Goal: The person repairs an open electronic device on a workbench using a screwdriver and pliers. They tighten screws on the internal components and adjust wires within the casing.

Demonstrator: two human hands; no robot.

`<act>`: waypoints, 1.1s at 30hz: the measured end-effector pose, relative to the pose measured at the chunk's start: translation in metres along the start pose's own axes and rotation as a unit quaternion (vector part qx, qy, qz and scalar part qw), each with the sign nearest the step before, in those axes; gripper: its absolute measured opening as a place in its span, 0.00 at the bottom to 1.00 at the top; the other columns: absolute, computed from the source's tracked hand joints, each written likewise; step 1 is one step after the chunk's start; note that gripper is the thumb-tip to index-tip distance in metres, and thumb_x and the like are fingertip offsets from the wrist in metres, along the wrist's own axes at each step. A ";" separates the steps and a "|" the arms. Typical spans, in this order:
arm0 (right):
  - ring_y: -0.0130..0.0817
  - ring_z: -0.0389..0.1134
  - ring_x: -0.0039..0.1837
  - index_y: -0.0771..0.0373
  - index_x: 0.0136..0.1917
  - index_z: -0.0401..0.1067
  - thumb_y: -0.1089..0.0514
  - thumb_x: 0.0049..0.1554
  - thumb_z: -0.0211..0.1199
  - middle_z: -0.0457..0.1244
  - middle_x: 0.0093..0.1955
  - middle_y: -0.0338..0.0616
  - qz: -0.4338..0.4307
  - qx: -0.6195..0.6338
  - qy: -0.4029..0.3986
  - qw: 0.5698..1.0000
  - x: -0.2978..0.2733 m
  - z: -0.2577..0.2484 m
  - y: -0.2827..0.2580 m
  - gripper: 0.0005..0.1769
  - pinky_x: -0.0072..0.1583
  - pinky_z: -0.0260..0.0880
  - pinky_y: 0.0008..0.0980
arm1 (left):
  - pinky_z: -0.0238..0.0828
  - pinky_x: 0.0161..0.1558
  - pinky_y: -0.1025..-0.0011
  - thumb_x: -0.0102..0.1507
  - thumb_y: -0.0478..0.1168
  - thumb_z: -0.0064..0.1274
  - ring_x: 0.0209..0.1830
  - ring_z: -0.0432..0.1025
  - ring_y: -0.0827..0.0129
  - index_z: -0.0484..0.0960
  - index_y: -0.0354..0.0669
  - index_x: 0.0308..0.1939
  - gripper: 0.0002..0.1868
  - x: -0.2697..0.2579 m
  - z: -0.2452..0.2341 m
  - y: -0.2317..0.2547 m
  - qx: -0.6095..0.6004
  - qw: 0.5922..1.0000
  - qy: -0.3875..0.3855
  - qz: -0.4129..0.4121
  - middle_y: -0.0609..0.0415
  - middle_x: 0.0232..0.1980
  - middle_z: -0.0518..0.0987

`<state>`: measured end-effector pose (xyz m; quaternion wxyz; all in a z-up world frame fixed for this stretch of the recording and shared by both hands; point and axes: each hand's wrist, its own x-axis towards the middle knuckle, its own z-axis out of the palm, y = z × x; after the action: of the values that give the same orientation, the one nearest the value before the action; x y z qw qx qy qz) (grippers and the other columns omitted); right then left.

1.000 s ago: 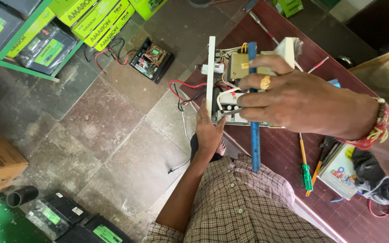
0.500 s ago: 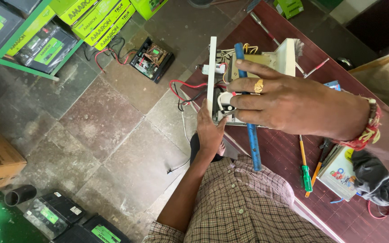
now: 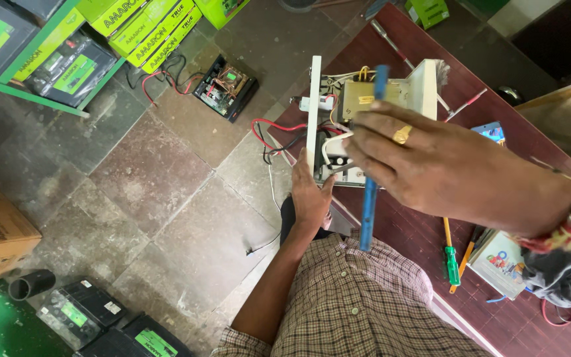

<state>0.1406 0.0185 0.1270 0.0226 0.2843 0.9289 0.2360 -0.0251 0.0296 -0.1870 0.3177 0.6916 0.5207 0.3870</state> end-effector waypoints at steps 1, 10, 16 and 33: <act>0.39 0.70 0.62 0.69 0.65 0.72 0.59 0.48 0.64 0.69 0.57 0.48 0.018 -0.005 -0.027 0.999 -0.003 -0.005 -0.001 0.30 0.67 0.68 0.36 | 0.61 0.69 0.51 0.56 0.37 0.69 0.70 0.62 0.38 0.54 0.29 0.75 0.51 0.000 0.000 0.000 -0.001 1.000 -0.007 -0.014 0.31 0.72 0.65; 0.30 0.68 0.31 0.66 0.76 0.64 0.54 0.59 0.62 0.65 0.35 0.40 0.129 0.256 -0.141 0.948 -0.008 0.002 -0.015 0.34 0.34 0.71 0.33 | 0.63 0.69 0.51 0.55 0.40 0.70 0.71 0.62 0.36 0.58 0.32 0.74 0.49 -0.001 -0.002 0.007 0.001 1.000 0.007 0.019 0.29 0.74 0.63; 0.38 0.70 0.47 0.62 0.66 0.70 0.65 0.44 0.61 0.66 0.57 0.49 0.013 0.268 -0.010 0.963 0.001 0.001 0.001 0.33 0.46 0.75 0.32 | 0.64 0.70 0.51 0.56 0.37 0.67 0.73 0.63 0.36 0.63 0.35 0.73 0.43 0.003 -0.003 0.010 0.020 0.999 0.015 0.028 0.28 0.76 0.62; 0.49 0.70 0.60 0.71 0.59 0.70 0.58 0.51 0.62 0.66 0.60 0.55 -0.178 0.036 -0.056 0.982 0.007 0.066 0.010 0.24 0.62 0.71 0.47 | 0.61 0.76 0.52 0.62 0.46 0.63 0.75 0.64 0.37 0.69 0.32 0.73 0.39 -0.015 0.061 -0.028 0.012 0.996 0.073 0.056 0.28 0.76 0.66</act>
<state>0.1516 0.0575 0.0738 0.1056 0.1278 0.9698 0.1789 0.0115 0.0201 -0.2441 0.2485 0.6928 0.5079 0.4476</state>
